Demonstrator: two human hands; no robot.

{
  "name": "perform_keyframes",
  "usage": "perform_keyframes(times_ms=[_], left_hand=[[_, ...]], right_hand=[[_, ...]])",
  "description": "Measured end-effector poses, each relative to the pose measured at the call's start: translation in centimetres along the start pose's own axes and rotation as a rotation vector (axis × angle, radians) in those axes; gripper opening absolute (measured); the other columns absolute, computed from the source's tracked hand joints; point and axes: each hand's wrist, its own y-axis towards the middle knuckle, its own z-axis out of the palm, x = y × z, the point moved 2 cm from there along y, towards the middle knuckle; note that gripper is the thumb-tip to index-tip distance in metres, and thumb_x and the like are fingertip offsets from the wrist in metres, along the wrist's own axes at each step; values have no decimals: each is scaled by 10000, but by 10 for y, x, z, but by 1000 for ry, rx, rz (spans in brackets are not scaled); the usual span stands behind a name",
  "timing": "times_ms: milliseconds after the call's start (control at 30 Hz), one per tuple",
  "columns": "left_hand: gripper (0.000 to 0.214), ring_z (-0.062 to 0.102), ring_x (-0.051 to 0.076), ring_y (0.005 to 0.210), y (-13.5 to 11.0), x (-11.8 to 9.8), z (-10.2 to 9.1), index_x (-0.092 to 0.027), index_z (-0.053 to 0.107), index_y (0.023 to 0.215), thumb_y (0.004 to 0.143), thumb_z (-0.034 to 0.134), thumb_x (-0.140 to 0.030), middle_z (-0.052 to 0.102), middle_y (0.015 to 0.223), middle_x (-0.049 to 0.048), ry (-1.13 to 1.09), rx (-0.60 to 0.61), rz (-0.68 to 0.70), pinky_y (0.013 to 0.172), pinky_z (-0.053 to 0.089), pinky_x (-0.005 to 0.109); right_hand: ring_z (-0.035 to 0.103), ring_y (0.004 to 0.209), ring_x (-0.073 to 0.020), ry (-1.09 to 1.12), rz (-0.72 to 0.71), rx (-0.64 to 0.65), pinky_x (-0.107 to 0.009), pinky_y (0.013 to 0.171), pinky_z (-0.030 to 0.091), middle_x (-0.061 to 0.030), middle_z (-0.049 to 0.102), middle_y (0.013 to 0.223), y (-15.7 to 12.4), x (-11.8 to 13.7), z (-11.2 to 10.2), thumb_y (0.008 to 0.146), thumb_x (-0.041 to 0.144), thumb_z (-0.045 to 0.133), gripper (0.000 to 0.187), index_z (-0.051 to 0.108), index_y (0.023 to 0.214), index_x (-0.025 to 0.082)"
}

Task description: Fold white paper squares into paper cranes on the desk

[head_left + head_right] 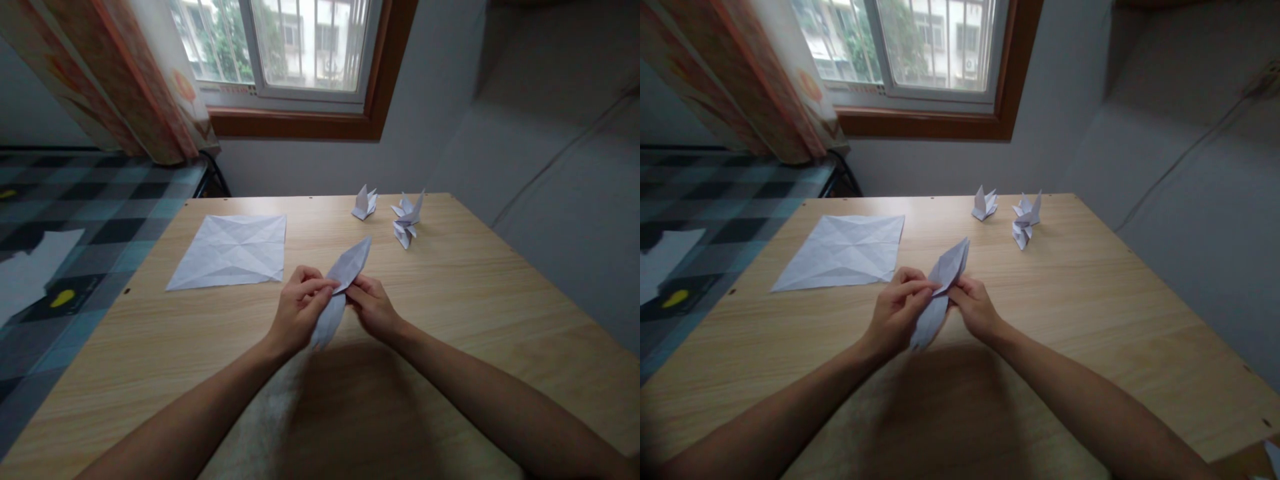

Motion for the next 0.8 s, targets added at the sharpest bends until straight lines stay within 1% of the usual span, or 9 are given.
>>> perform_keyframes(times_ms=[67, 100, 200, 300, 367, 433, 500, 600, 800], left_hand=[[178, 588, 194, 871, 1, 5, 0, -225, 803, 851, 821, 632, -266, 607, 908, 55, -109, 39, -62, 782, 473, 309], [174, 594, 194, 859, 1, 8, 0, -217, 796, 836, 806, 629, -254, 620, 906, 54, -152, 53, -91, 769, 473, 307], [177, 599, 182, 807, 0, 13, 4, -191, 742, 917, 762, 665, -228, 650, 884, 40, -217, 55, -148, 727, 469, 294], [336, 594, 161, 785, -2, 12, 10, -187, 641, 1045, 728, 740, -235, 647, 857, 13, -222, 30, -146, 740, 469, 279], [374, 574, 139, 751, -3, 10, 12, -187, 605, 1039, 708, 771, -237, 627, 832, -5, -190, 10, -141, 720, 460, 259], [350, 550, 124, 711, -3, 8, 12, -182, 595, 996, 705, 779, -247, 606, 804, -15, -150, -5, -148, 678, 442, 242], [311, 541, 122, 700, -3, 5, 11, -177, 594, 960, 716, 769, -259, 601, 796, -12, -127, 0, -155, 660, 433, 239], [251, 535, 122, 694, -3, 3, 8, -172, 597, 941, 749, 729, -268, 604, 801, -3, -146, 21, -151, 645, 427, 240], [146, 497, 92, 610, -4, 8, 8, -190, 553, 859, 796, 665, -259, 553, 713, -41, -309, 34, -177, 567, 384, 208]], right_hand=[[629, 745, -176, 15, 0, 24, -297, 713, 509, -8, 692, 772, 0, 0, 1, 755, 462, 747, 270, 723, 837, 206], [617, 722, -168, 19, -4, 28, -289, 700, 501, -3, 684, 759, 0, 1, 1, 759, 446, 745, 254, 715, 832, 205], [559, 626, -133, 54, -12, 49, -256, 629, 466, 18, 639, 700, 0, 1, 1, 784, 418, 732, 226, 677, 840, 206], [547, 594, -122, 115, -1, 72, -235, 590, 447, 33, 636, 705, -1, 2, 2, 773, 400, 758, 271, 623, 932, 228], [551, 577, -118, 159, 19, 78, -224, 570, 439, 43, 641, 703, -2, 4, 3, 760, 399, 783, 321, 591, 965, 244], [550, 565, -111, 193, 41, 87, -215, 562, 437, 49, 637, 688, -2, 5, 4, 752, 409, 800, 334, 594, 954, 242], [564, 590, -112, 210, 51, 102, -223, 598, 460, 41, 644, 700, -1, 7, 4, 745, 425, 812, 324, 621, 919, 229], [606, 685, -137, 216, 62, 121, -261, 711, 499, 15, 669, 755, 0, 10, 4, 752, 468, 802, 315, 652, 860, 213], [656, 827, -197, 251, 121, 135, -322, 802, 516, -20, 702, 792, 1, 9, 2, 748, 489, 791, 323, 682, 860, 206]])
